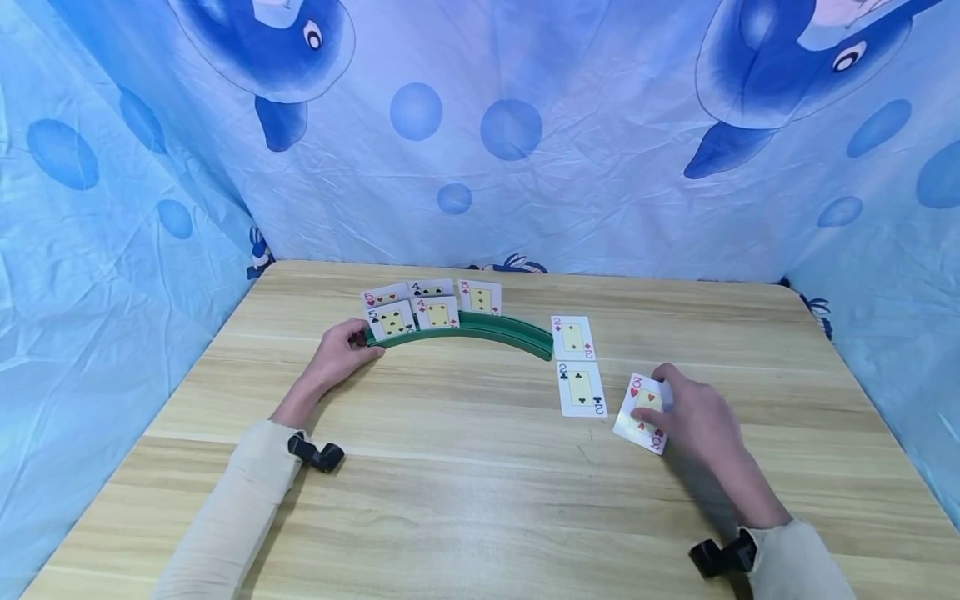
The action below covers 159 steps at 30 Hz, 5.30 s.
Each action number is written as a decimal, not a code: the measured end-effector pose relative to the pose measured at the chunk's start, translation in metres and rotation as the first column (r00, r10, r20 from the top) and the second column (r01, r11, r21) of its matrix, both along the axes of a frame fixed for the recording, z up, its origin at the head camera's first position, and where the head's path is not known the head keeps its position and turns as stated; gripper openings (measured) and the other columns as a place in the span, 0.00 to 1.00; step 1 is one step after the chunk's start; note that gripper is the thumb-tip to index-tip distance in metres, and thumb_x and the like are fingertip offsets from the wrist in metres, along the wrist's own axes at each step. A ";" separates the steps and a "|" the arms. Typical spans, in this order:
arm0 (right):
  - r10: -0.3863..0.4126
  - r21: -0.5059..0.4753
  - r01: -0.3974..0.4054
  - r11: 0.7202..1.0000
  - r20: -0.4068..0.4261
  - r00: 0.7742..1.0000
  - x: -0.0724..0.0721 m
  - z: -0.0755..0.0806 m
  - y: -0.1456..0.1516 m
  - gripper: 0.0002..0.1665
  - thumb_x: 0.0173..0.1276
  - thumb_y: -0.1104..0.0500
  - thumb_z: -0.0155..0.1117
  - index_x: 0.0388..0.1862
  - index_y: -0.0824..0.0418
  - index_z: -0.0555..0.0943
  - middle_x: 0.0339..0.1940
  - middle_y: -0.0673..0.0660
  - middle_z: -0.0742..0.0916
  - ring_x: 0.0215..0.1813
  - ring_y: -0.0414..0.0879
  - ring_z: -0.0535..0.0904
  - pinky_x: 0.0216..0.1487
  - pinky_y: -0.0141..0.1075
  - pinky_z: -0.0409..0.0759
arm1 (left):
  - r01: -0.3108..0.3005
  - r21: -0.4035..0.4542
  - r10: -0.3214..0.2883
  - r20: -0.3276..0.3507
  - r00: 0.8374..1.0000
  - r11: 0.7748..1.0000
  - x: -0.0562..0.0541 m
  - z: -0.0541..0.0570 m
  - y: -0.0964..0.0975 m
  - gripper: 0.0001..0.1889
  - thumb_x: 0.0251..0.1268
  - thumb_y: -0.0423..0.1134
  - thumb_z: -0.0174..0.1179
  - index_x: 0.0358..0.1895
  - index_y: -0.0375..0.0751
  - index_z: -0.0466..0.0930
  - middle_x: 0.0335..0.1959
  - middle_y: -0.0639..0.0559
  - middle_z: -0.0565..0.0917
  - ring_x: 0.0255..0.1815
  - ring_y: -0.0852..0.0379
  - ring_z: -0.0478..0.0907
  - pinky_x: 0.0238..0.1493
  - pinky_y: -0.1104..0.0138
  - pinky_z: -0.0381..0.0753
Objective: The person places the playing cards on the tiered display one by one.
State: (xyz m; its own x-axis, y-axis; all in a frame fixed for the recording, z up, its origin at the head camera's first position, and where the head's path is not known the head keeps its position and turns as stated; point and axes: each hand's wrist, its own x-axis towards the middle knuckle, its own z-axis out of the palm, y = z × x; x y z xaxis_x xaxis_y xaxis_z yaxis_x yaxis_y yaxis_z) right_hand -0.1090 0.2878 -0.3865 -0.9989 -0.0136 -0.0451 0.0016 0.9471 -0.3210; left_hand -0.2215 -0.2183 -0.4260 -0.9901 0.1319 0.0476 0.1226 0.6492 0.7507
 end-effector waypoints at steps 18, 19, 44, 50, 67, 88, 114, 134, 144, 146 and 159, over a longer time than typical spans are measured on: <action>0.105 -0.245 -0.129 0.961 -0.108 0.989 0.005 0.022 0.018 0.13 0.68 0.65 0.65 0.50 0.69 0.82 0.33 0.61 0.87 0.26 0.35 0.77 0.24 0.30 0.75 | -0.004 0.008 0.004 0.013 1.000 1.000 -0.002 0.002 0.001 0.21 0.61 0.34 0.66 0.58 0.30 0.78 0.52 0.36 0.81 0.49 0.43 0.76 0.53 0.56 0.74; 0.106 -0.257 -0.131 0.957 -0.109 0.988 0.005 0.024 0.018 0.14 0.70 0.64 0.64 0.51 0.70 0.82 0.33 0.61 0.87 0.25 0.34 0.77 0.23 0.30 0.75 | -0.004 0.008 0.003 0.012 1.000 1.000 -0.002 0.002 0.002 0.21 0.61 0.34 0.66 0.58 0.30 0.78 0.52 0.36 0.81 0.49 0.44 0.76 0.53 0.56 0.74; 0.097 -0.329 -0.171 0.929 -0.227 0.969 -0.024 0.050 -0.027 0.12 0.71 0.58 0.65 0.48 0.64 0.84 0.28 0.60 0.87 0.24 0.39 0.75 0.23 0.31 0.69 | -0.009 0.002 0.009 -0.020 1.000 1.000 -0.003 -0.004 0.001 0.21 0.59 0.32 0.66 0.56 0.29 0.79 0.48 0.37 0.80 0.45 0.46 0.74 0.49 0.60 0.73; 0.125 -0.332 -0.211 0.919 -0.261 0.957 -0.033 0.053 -0.042 0.11 0.71 0.58 0.65 0.48 0.63 0.85 0.26 0.57 0.85 0.23 0.38 0.73 0.22 0.31 0.67 | 0.001 0.005 -0.001 -0.004 1.000 1.000 -0.003 -0.002 0.000 0.21 0.60 0.34 0.67 0.56 0.29 0.79 0.49 0.36 0.80 0.46 0.45 0.74 0.49 0.59 0.72; 0.139 -0.389 -0.244 0.888 -0.279 0.950 -0.064 0.051 -0.087 0.14 0.73 0.61 0.62 0.52 0.65 0.84 0.29 0.61 0.86 0.26 0.45 0.76 0.26 0.31 0.70 | 0.001 0.000 -0.001 -0.003 1.000 1.000 -0.001 -0.001 0.001 0.21 0.61 0.33 0.66 0.57 0.29 0.79 0.51 0.36 0.80 0.48 0.45 0.75 0.51 0.58 0.73; 0.128 -0.449 -0.248 0.858 -0.280 0.951 -0.102 0.040 -0.142 0.14 0.73 0.60 0.63 0.53 0.63 0.84 0.30 0.63 0.87 0.29 0.50 0.77 0.29 0.31 0.69 | -0.004 0.018 0.003 0.009 1.000 1.000 -0.001 0.000 0.003 0.21 0.61 0.33 0.67 0.58 0.31 0.79 0.52 0.37 0.81 0.49 0.45 0.76 0.52 0.58 0.74; 0.091 -0.479 -0.282 0.831 -0.383 0.919 -0.116 0.018 -0.184 0.13 0.69 0.62 0.67 0.49 0.67 0.86 0.42 0.66 0.90 0.34 0.51 0.84 0.32 0.25 0.73 | 0.000 -0.002 0.000 0.007 1.000 1.000 0.000 0.001 0.003 0.22 0.61 0.33 0.66 0.59 0.30 0.78 0.52 0.36 0.80 0.49 0.44 0.76 0.53 0.56 0.75; 0.109 -0.437 -0.290 0.851 -0.392 0.913 -0.119 0.008 -0.190 0.07 0.69 0.62 0.66 0.42 0.65 0.86 0.35 0.62 0.89 0.31 0.49 0.80 0.32 0.31 0.72 | -0.009 -0.002 0.009 0.011 1.000 1.000 -0.002 0.000 0.002 0.22 0.61 0.33 0.67 0.58 0.30 0.78 0.52 0.36 0.80 0.49 0.44 0.75 0.53 0.57 0.74; 0.091 -0.431 -0.248 0.868 -0.354 0.931 -0.114 0.011 -0.186 0.12 0.70 0.59 0.66 0.49 0.63 0.86 0.41 0.63 0.90 0.35 0.50 0.83 0.34 0.33 0.76 | -0.003 0.013 0.003 0.016 1.000 1.000 -0.004 0.000 0.002 0.23 0.61 0.34 0.67 0.59 0.30 0.78 0.53 0.36 0.80 0.50 0.44 0.76 0.54 0.56 0.74; 0.090 -0.427 -0.254 0.868 -0.367 0.926 -0.112 0.014 -0.184 0.12 0.70 0.59 0.66 0.49 0.63 0.86 0.41 0.62 0.90 0.36 0.51 0.84 0.36 0.35 0.77 | -0.002 0.015 0.001 0.016 1.000 1.000 -0.004 0.000 0.002 0.23 0.61 0.34 0.66 0.60 0.30 0.78 0.54 0.36 0.80 0.50 0.44 0.76 0.55 0.55 0.75; 0.066 -0.381 -0.278 0.882 -0.483 0.873 -0.100 0.034 -0.148 0.12 0.68 0.61 0.68 0.47 0.67 0.86 0.41 0.65 0.90 0.35 0.55 0.87 0.36 0.36 0.80 | -0.002 0.001 0.002 0.001 1.000 1.000 -0.001 -0.001 0.002 0.23 0.61 0.33 0.67 0.59 0.29 0.78 0.53 0.35 0.80 0.51 0.43 0.77 0.55 0.54 0.76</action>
State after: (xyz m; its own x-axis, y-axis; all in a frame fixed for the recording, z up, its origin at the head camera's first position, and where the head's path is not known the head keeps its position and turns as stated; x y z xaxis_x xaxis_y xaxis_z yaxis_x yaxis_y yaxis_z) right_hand -0.2094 0.1396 -0.3530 -0.8863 -0.0991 0.4524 -0.3903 0.6856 -0.6145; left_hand -0.2229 -0.2166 -0.4266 -0.9904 0.1298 0.0468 0.1206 0.6490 0.7512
